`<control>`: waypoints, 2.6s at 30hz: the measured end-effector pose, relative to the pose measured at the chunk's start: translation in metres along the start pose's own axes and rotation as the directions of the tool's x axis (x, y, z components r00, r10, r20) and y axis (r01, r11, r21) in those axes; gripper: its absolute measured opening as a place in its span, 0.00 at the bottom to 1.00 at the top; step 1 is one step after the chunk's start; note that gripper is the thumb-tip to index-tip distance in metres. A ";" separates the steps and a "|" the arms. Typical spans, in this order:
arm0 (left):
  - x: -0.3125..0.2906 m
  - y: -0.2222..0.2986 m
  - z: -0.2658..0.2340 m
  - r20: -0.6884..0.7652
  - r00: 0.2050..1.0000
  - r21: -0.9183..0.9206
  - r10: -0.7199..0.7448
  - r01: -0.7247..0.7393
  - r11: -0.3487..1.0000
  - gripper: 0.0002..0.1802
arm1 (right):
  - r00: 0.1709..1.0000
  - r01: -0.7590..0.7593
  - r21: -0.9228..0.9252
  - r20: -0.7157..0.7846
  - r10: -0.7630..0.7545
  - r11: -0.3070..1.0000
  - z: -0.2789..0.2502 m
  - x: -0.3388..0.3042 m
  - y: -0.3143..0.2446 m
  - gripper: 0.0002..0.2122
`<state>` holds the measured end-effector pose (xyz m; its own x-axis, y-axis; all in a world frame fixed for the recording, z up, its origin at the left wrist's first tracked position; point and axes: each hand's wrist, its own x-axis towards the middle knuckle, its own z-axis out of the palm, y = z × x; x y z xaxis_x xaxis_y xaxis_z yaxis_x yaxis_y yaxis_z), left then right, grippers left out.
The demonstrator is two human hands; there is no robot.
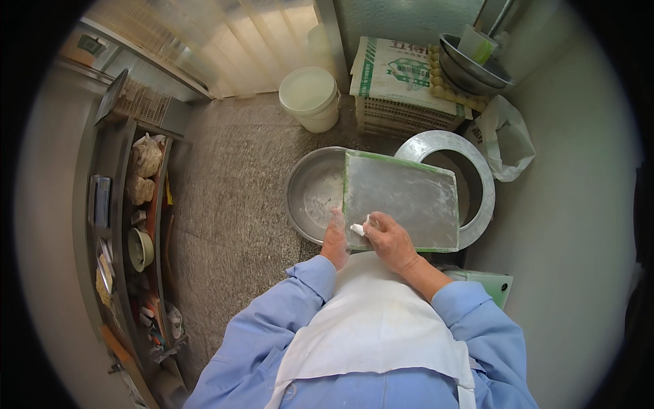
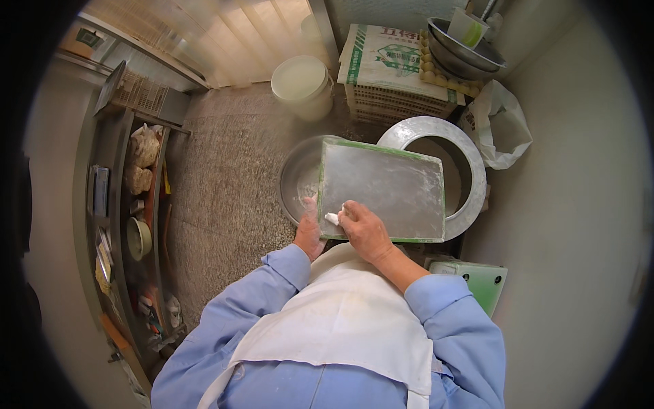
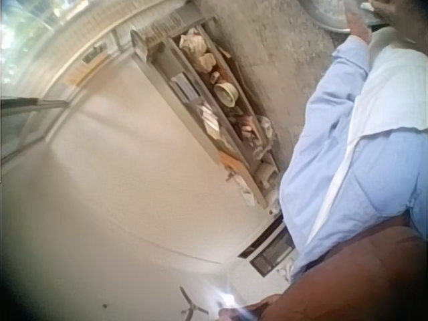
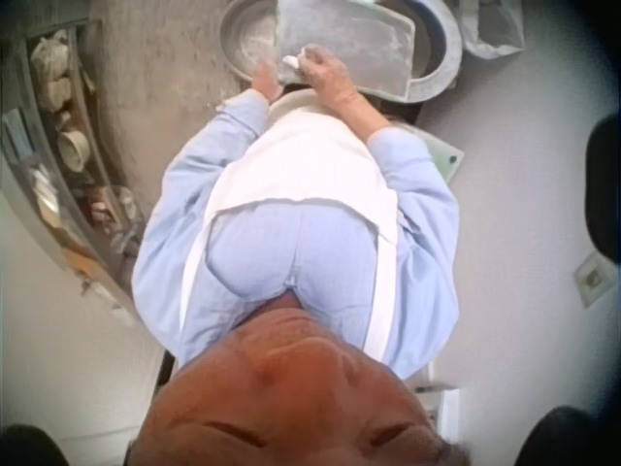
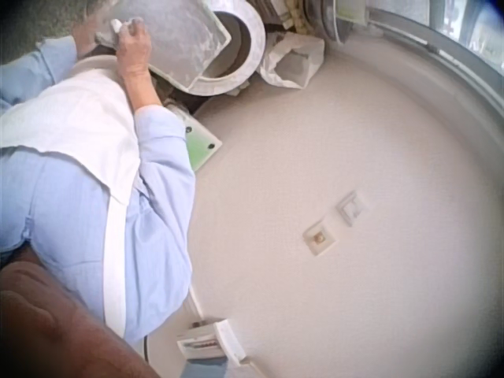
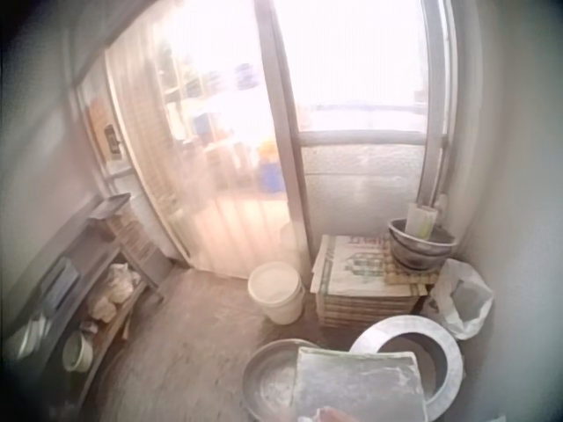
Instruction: The person cleans a digital scale by wiping its surface with a cloth and scraping residue with a small scraper. They then press buttons on the scale's control panel.
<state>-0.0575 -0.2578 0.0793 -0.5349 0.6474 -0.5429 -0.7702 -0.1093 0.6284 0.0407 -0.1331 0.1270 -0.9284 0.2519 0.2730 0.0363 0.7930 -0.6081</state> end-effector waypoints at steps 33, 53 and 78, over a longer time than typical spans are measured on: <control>0.002 -0.037 -0.011 -0.149 0.979 -0.013 0.139 -0.142 0.990 0.25 | 0.822 -0.562 -0.345 -0.338 0.459 0.752 -0.031 -0.001 0.177 0.05; -0.008 -0.024 0.003 -0.101 0.994 0.076 0.050 -0.043 0.996 0.23 | 0.954 -0.283 -0.330 -0.191 0.230 0.901 -0.009 0.019 0.190 0.06; -0.007 -0.036 -0.008 -0.119 0.992 0.058 0.032 -0.025 0.998 0.23 | 0.906 -0.422 -0.383 -0.217 0.365 0.821 -0.051 -0.069 0.153 0.11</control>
<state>-0.0293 -0.2640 0.0564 -0.5966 0.5496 -0.5848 -0.7350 -0.0816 0.6731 0.1294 -0.0010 0.0536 -0.7475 0.6375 0.1869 0.5638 0.7576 -0.3290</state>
